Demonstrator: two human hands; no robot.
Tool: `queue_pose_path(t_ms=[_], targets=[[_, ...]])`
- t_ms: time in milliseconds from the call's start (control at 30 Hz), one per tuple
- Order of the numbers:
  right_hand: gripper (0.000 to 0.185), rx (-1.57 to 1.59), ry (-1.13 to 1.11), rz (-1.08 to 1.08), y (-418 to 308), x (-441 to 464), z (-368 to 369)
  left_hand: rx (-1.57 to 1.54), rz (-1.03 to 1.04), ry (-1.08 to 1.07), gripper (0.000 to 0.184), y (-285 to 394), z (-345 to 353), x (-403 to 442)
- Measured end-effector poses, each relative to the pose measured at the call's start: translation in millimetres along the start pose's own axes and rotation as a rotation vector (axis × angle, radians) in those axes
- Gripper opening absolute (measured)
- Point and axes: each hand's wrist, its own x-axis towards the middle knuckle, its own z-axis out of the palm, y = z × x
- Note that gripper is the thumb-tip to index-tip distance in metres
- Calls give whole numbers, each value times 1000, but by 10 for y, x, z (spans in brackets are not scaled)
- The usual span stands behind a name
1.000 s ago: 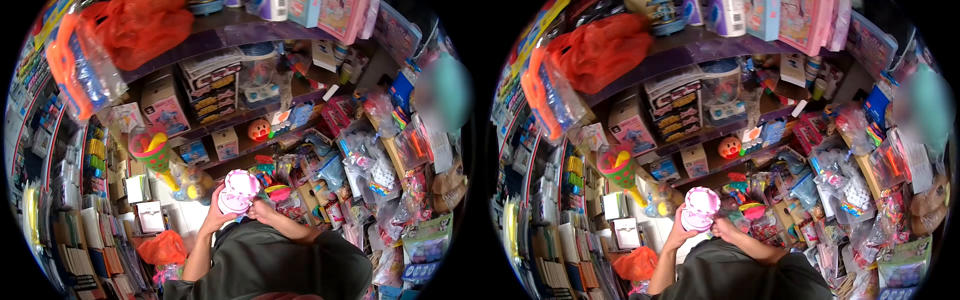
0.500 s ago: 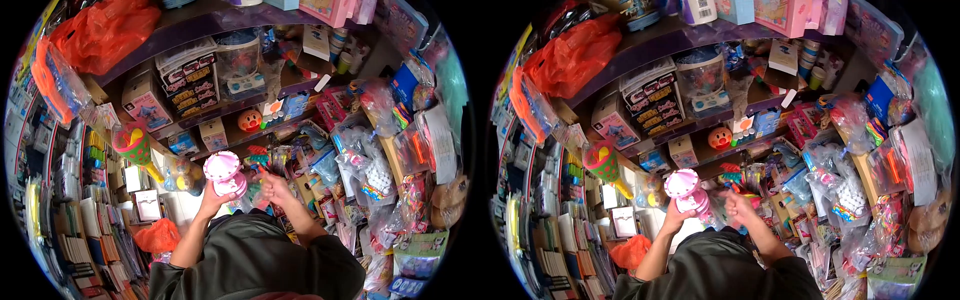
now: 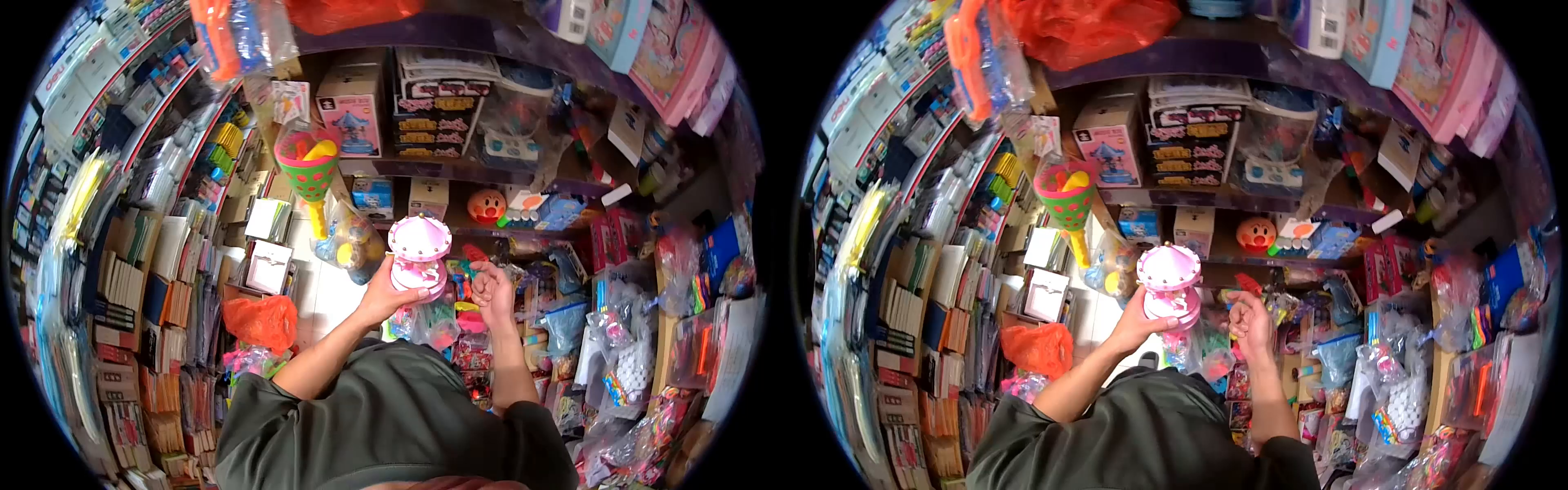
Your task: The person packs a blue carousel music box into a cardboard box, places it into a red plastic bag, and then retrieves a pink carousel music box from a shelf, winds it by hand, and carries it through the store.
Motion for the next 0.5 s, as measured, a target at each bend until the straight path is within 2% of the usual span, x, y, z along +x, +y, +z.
queue_pose_path(t_ms=[67,100,167,200,233,300,367,433,467,500], targets=[[22,-263,-1,-125,-176,60,396,-31,23,-5,86,43,-88,-39],[22,-569,-8,-354,-282,193,827,-137,9,-41,91,222,-147,-161],[21,-914,-54,-648,-414,349,1187,-225,-16,-90,96,110,-276,-283],[21,-1048,-57,-869,-502,409,1464,-209,-57,-92,96,43,-352,-348],[21,-1174,-54,-1095,-604,473,1766,-230,-7,-98,95,-7,-390,-397],[23,-1379,-112,-1311,-814,661,2277,-323,-40,-81,94,-76,-473,-516],[21,-1455,-91,-1403,-884,1054,2666,-333,-57,-68,96,-87,-580,-630],[19,-1705,-50,-1400,-977,1420,3027,-347,-69,-62,97,-73,-674,-731],[19,-1706,-46,-1410,-985,1642,3154,-278,-35,-57,98,-51,-721,-782],[20,-1870,-17,-1421,-981,1886,3257,-208,2,-53,100,3,-780,-802]])
